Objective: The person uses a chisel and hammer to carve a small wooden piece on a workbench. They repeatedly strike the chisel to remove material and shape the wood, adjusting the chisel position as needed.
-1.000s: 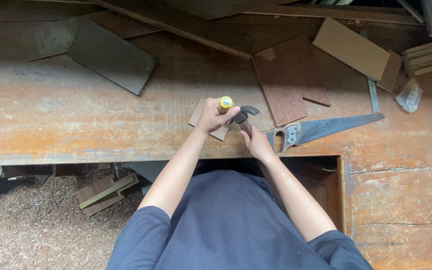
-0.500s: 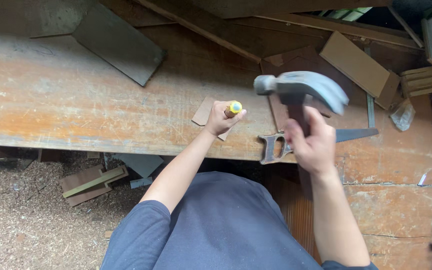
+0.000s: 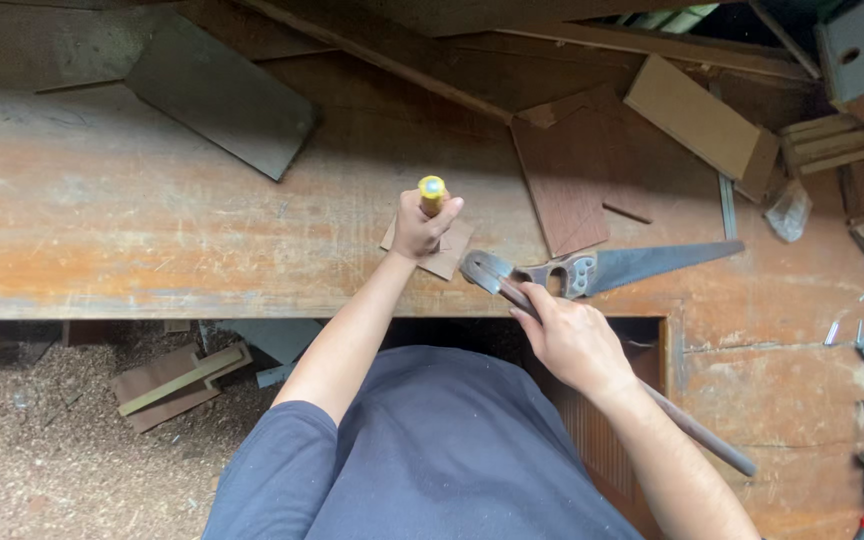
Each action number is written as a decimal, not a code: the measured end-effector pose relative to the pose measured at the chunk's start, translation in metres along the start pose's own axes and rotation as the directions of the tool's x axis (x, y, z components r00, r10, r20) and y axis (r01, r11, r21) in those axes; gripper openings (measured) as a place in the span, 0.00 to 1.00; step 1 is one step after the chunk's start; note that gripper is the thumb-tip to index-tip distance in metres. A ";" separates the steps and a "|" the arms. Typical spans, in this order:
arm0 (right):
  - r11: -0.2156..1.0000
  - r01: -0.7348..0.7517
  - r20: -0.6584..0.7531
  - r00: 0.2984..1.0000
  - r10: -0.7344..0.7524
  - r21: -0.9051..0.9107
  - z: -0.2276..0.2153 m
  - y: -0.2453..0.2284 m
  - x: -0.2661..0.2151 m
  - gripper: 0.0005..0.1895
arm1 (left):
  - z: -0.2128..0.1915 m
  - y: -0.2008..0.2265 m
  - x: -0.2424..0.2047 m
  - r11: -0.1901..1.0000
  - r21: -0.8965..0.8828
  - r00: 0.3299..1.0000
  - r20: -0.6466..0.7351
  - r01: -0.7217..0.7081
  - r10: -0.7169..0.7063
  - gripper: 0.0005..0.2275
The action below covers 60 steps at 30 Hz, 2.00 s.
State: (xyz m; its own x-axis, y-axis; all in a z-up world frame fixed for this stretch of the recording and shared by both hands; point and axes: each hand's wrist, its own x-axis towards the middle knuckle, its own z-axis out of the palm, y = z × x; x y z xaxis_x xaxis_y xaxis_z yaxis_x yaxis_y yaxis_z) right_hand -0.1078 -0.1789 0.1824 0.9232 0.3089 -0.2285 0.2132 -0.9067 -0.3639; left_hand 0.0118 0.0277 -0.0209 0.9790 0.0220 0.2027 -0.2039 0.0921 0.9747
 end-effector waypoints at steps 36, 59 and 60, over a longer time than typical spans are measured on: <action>0.914 0.223 -0.357 0.929 -0.095 0.339 -0.028 0.041 0.042 0.13 | 0.030 0.014 -0.008 0.979 0.145 0.982 0.145 -0.140 0.119 0.04; 0.924 0.102 -0.291 0.957 0.010 0.368 -0.007 0.079 0.046 0.16 | 0.051 0.015 -0.025 0.970 0.164 0.971 0.188 -0.177 0.146 0.06; 0.922 0.065 -0.258 0.965 0.039 0.382 0.001 0.086 0.052 0.17 | 0.051 0.016 -0.022 0.970 0.137 0.966 0.188 -0.202 0.175 0.06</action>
State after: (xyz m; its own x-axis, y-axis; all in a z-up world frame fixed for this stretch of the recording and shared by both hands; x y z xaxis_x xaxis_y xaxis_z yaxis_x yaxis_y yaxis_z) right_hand -0.0416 -0.2404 0.1385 0.9820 0.1888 -0.0018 0.1344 -0.7060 -0.6954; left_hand -0.0131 -0.0221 -0.0052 0.9110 -0.1494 0.3845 -0.3955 -0.0513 0.9171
